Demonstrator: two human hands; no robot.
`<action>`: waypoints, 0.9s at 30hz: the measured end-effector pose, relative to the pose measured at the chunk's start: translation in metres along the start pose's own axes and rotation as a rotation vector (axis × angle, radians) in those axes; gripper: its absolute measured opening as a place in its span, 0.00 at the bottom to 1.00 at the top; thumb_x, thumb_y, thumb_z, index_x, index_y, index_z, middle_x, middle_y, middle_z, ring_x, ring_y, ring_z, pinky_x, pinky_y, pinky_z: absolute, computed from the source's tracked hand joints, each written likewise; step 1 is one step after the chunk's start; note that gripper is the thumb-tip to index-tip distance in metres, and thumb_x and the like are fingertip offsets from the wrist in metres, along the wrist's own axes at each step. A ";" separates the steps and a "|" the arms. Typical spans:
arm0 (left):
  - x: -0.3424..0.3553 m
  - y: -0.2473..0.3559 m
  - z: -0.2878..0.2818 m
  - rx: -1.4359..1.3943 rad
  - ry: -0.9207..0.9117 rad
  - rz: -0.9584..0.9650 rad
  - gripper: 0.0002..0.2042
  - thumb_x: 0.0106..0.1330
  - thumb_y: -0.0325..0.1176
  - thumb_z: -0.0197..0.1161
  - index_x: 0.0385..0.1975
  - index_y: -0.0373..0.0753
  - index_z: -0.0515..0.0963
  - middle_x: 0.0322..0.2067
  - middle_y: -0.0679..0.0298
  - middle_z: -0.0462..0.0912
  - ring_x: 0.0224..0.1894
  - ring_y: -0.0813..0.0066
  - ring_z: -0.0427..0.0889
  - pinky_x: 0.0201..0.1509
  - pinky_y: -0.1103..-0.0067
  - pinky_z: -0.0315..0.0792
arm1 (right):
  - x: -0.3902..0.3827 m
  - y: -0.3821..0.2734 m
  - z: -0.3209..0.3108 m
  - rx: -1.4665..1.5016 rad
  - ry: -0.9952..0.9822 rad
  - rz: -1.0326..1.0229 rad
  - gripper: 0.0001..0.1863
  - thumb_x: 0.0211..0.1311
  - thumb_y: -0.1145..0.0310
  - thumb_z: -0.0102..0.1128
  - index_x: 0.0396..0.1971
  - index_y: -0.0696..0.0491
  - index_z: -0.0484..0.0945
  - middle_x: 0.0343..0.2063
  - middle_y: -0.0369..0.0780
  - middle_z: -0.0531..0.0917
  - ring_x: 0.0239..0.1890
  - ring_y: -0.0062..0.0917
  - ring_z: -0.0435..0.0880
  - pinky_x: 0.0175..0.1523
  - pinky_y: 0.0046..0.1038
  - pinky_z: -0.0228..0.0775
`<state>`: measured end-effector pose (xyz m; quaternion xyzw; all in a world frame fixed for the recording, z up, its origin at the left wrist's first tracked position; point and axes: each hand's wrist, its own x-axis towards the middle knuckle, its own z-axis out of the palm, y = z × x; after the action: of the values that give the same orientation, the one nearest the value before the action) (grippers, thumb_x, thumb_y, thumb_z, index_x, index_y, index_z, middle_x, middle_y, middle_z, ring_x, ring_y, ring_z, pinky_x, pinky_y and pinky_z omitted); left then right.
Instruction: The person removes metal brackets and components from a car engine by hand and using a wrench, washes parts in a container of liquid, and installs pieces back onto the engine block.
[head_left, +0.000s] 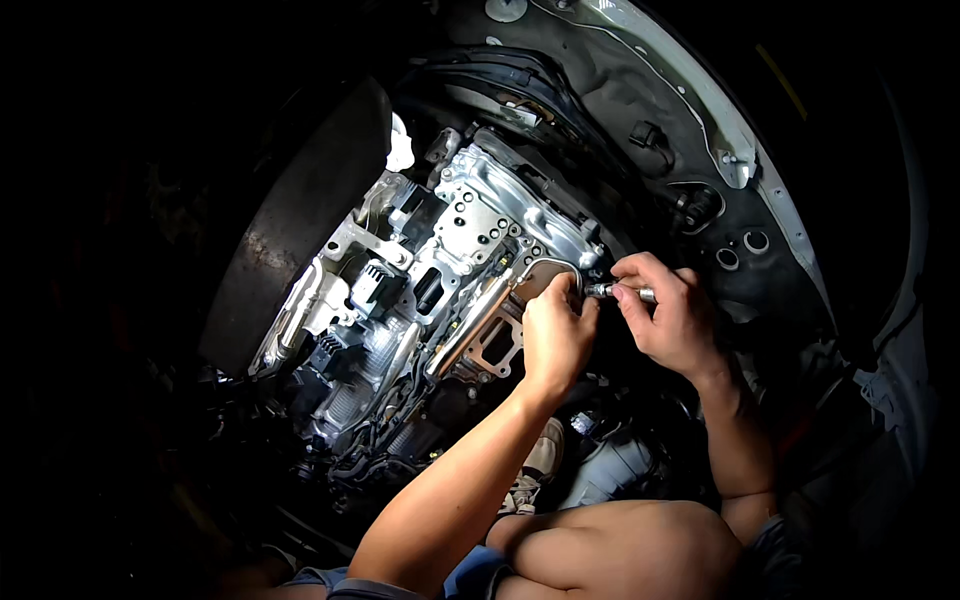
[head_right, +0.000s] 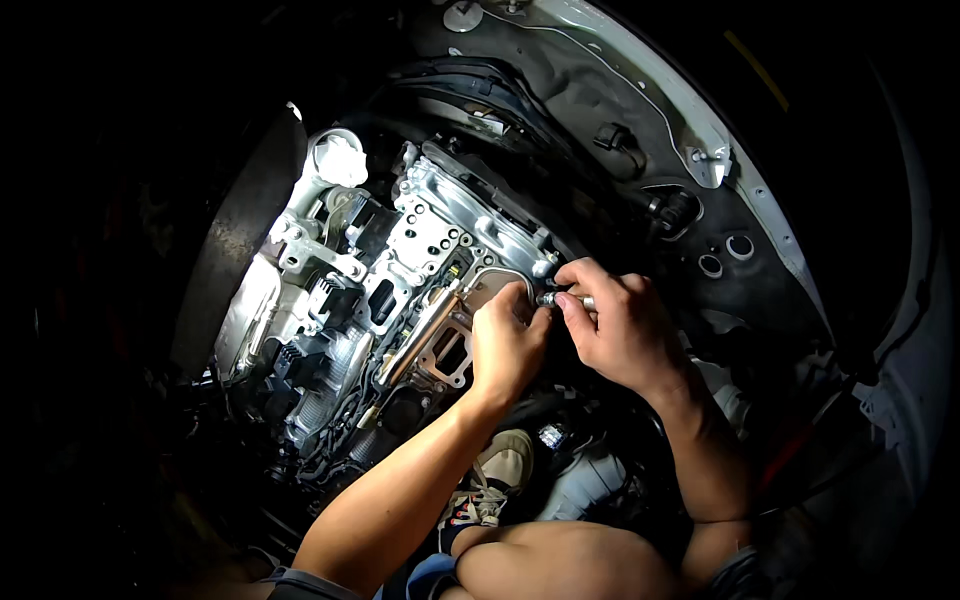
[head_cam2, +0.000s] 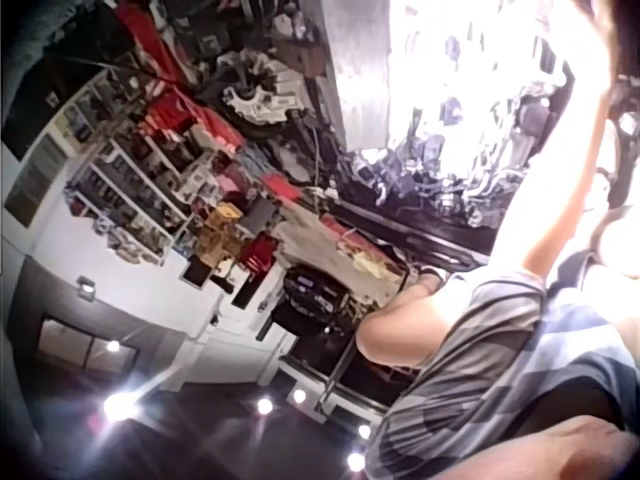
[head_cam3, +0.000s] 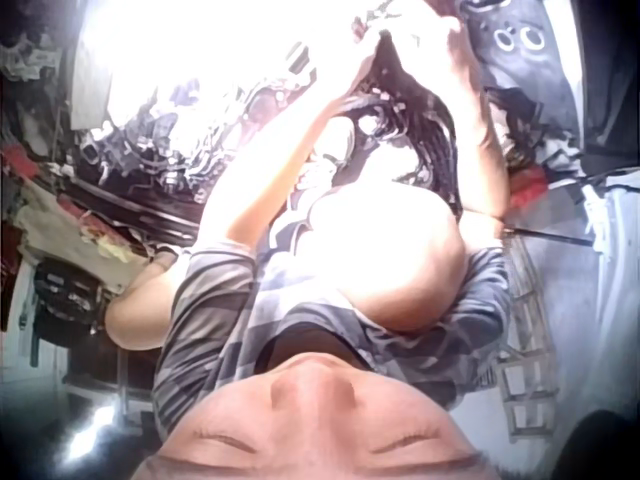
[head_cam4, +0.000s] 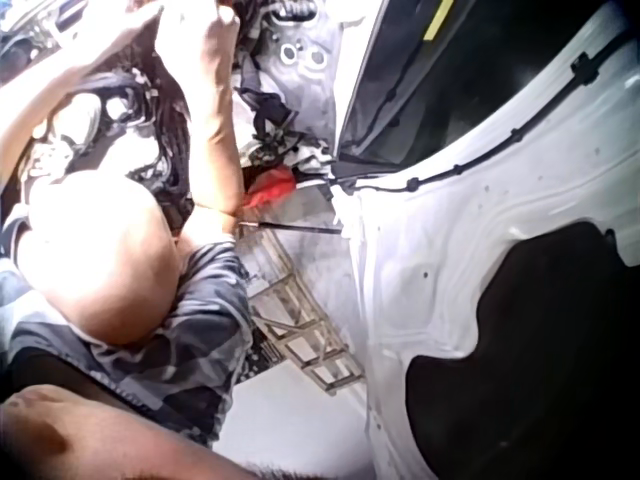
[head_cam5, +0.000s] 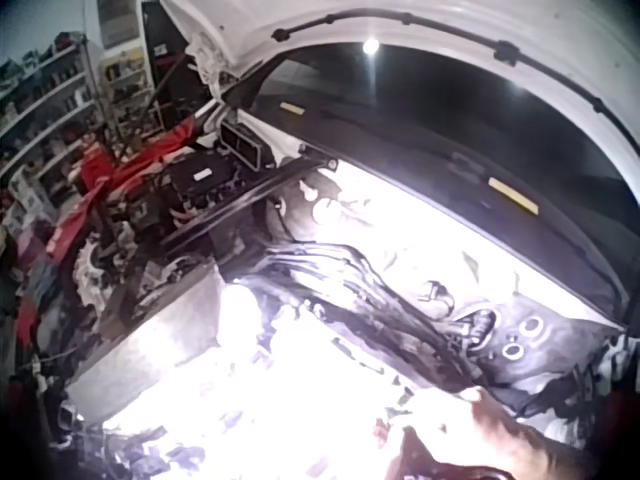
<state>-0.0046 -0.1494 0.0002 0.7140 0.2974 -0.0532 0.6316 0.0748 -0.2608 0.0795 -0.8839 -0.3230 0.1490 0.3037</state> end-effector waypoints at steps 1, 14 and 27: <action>0.000 -0.001 -0.001 0.001 0.000 -0.001 0.13 0.57 0.29 0.64 0.39 0.30 0.78 0.25 0.47 0.82 0.28 0.52 0.84 0.36 0.67 0.76 | -0.002 -0.001 0.001 0.001 0.000 0.000 0.07 0.59 0.75 0.60 0.38 0.59 0.76 0.26 0.48 0.85 0.30 0.39 0.87 0.33 0.33 0.79; 0.027 -0.017 -0.023 -0.051 -0.382 0.024 0.17 0.61 0.38 0.71 0.39 0.31 0.77 0.26 0.61 0.82 0.29 0.76 0.78 0.36 0.76 0.74 | 0.005 0.003 0.001 0.054 0.084 -0.069 0.06 0.60 0.77 0.57 0.37 0.59 0.76 0.25 0.47 0.84 0.28 0.38 0.87 0.30 0.31 0.78; 0.037 -0.006 -0.050 -0.411 -0.806 -0.319 0.14 0.72 0.34 0.52 0.52 0.34 0.71 0.30 0.62 0.83 0.18 0.85 0.64 0.20 0.85 0.59 | -0.032 -0.007 0.025 -0.217 0.294 -0.166 0.06 0.60 0.78 0.60 0.37 0.59 0.76 0.25 0.43 0.82 0.26 0.36 0.84 0.30 0.31 0.77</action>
<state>0.0079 -0.0889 -0.0121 0.4425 0.1390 -0.3620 0.8086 0.0363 -0.2668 0.0672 -0.8940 -0.3613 -0.0428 0.2617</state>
